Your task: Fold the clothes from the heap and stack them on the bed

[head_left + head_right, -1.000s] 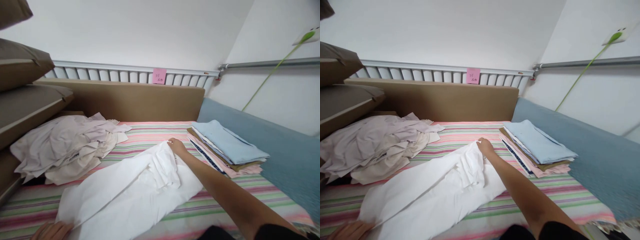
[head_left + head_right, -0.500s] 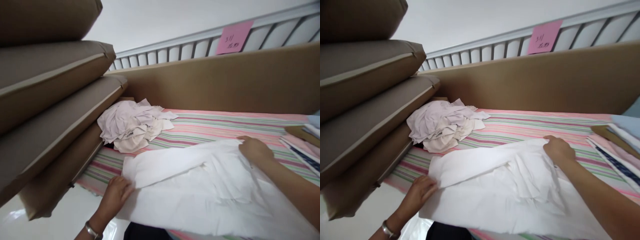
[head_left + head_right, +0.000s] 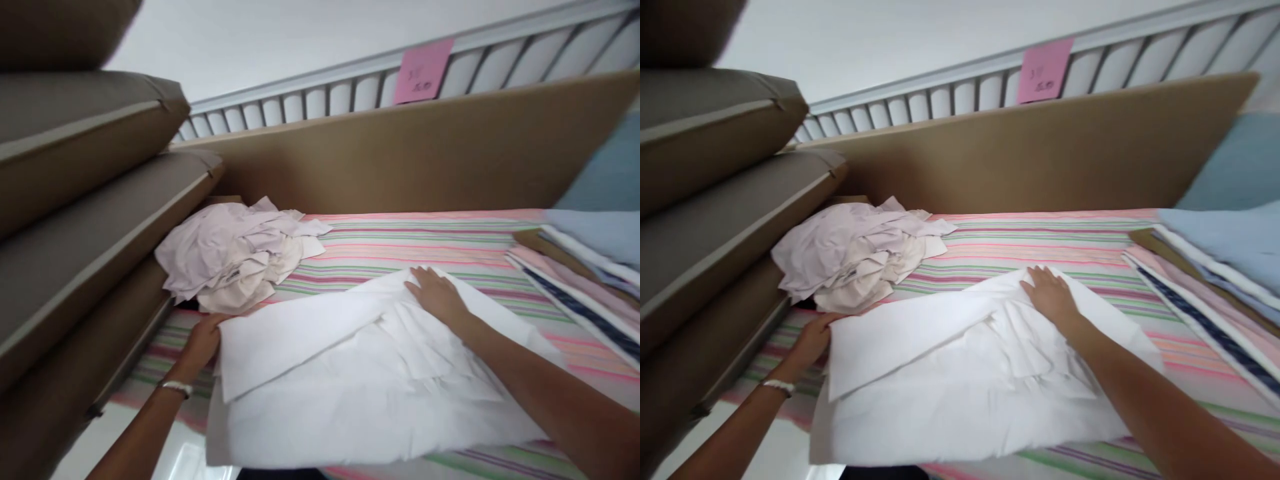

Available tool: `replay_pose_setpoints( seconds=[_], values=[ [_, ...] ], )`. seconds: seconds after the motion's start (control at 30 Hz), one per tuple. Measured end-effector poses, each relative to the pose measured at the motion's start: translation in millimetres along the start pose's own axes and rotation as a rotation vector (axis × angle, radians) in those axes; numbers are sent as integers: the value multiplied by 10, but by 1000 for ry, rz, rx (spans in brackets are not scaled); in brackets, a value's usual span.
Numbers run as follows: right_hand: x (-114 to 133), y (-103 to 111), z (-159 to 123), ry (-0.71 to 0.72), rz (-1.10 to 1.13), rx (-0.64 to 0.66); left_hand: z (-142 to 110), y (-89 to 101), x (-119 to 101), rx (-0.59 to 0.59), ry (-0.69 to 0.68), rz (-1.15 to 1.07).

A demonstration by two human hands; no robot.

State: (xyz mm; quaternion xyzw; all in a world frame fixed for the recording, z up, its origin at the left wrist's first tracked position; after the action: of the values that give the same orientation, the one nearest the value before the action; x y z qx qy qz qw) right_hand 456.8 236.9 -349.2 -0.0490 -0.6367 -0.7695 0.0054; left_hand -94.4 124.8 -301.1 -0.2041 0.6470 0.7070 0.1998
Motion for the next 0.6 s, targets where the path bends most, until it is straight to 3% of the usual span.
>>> replay_pose_setpoints(
  seconds=[0.13,0.27,0.37,0.43,0.47,0.5,0.53,0.6],
  values=[
    [56,42,-18,-36,-27,53,135,-5,278,-62,210,138],
    [77,95,3,-58,-41,85,361,-92,464,20,309,43],
    [100,188,-10,-92,-24,158,411,5,446,63,359,77],
    [156,320,-50,-107,-16,128,324,133,274,-31,366,199],
    [204,402,-80,-86,-10,81,246,172,104,-114,303,260],
    [264,484,-117,-43,1,29,143,172,-117,-207,202,311],
    [332,555,-156,17,19,-8,21,113,-394,-276,17,345],
    [461,644,-216,143,60,-12,-262,-166,-920,-251,-288,308]
  ],
)
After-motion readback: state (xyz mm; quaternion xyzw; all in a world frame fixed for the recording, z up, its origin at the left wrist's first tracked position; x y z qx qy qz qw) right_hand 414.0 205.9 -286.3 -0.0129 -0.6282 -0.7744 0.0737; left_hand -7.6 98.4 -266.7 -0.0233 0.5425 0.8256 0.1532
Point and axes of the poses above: each hand's wrist, its own z-axis towards the middle knuckle, its own y-axis out of the back of the hand, x = y × z, the point moved 4 cm from there along z, towards the middle knuckle, and after that the axes turned 2 degrees about -y, right-handed, at the moved point
